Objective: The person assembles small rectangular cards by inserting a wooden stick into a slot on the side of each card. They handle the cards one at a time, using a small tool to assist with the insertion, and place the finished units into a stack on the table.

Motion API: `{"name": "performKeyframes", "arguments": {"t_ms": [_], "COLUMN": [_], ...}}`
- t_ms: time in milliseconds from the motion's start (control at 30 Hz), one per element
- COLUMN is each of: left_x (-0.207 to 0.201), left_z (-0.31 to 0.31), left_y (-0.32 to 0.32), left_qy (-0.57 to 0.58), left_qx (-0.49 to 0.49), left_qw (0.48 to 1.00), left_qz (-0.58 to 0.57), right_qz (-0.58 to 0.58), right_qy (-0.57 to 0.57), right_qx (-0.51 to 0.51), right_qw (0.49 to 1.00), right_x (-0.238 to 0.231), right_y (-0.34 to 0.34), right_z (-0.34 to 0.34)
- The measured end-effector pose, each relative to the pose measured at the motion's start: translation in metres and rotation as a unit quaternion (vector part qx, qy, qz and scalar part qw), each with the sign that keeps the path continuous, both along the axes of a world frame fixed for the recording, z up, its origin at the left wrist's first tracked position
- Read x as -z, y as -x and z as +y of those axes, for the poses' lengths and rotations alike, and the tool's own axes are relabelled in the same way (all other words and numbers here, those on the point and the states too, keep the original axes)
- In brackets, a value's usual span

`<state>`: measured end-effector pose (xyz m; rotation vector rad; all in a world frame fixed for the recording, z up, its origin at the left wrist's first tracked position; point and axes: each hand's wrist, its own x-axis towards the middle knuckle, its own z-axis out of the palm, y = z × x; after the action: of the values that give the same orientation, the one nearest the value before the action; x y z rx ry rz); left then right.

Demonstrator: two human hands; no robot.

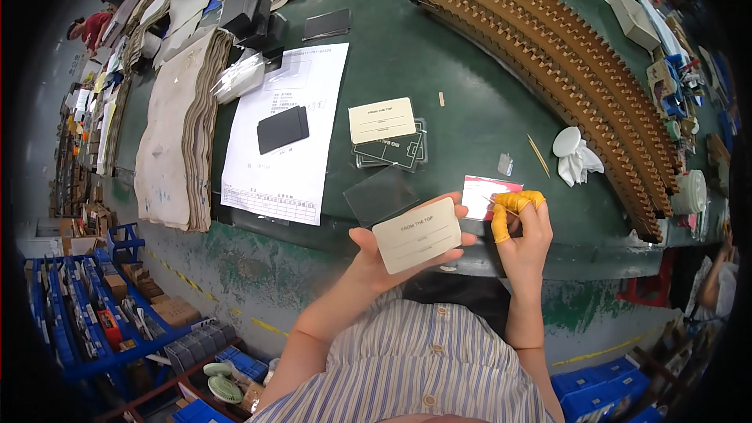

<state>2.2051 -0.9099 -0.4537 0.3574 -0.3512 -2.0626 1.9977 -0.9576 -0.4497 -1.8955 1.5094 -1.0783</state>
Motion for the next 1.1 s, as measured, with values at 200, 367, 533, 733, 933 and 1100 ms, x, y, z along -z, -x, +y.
{"name": "performKeyframes", "arguments": {"t_ms": [200,367,533,733,933,1100], "left_x": [0.001,-0.035,-0.022,-0.018,-0.021,-0.024], "left_z": [0.000,-0.005,0.000,-0.003,-0.001,0.002], "left_y": [-0.001,0.009,0.000,0.008,0.009,0.007], "left_qy": [-0.012,0.016,0.203,0.264,0.269,0.261], "left_qx": [-0.006,-0.092,-0.133,-0.107,-0.091,-0.091], "left_qw": [0.999,0.973,0.911,0.871,0.857,0.861], "left_qz": [0.041,-0.210,-0.332,-0.401,-0.429,-0.428], "right_qz": [-0.002,-0.044,-0.163,-0.199,-0.160,-0.152], "right_qy": [-0.003,0.021,0.025,0.048,0.049,0.051], "right_qx": [0.003,0.020,0.017,-0.077,-0.134,-0.138], "right_qw": [1.000,0.999,0.986,0.976,0.977,0.977], "right_x": [-0.002,0.001,-0.006,-0.025,-0.023,-0.022], "right_y": [0.000,0.003,0.008,0.005,-0.001,-0.004], "right_z": [0.001,0.002,0.011,0.037,0.048,0.048]}}
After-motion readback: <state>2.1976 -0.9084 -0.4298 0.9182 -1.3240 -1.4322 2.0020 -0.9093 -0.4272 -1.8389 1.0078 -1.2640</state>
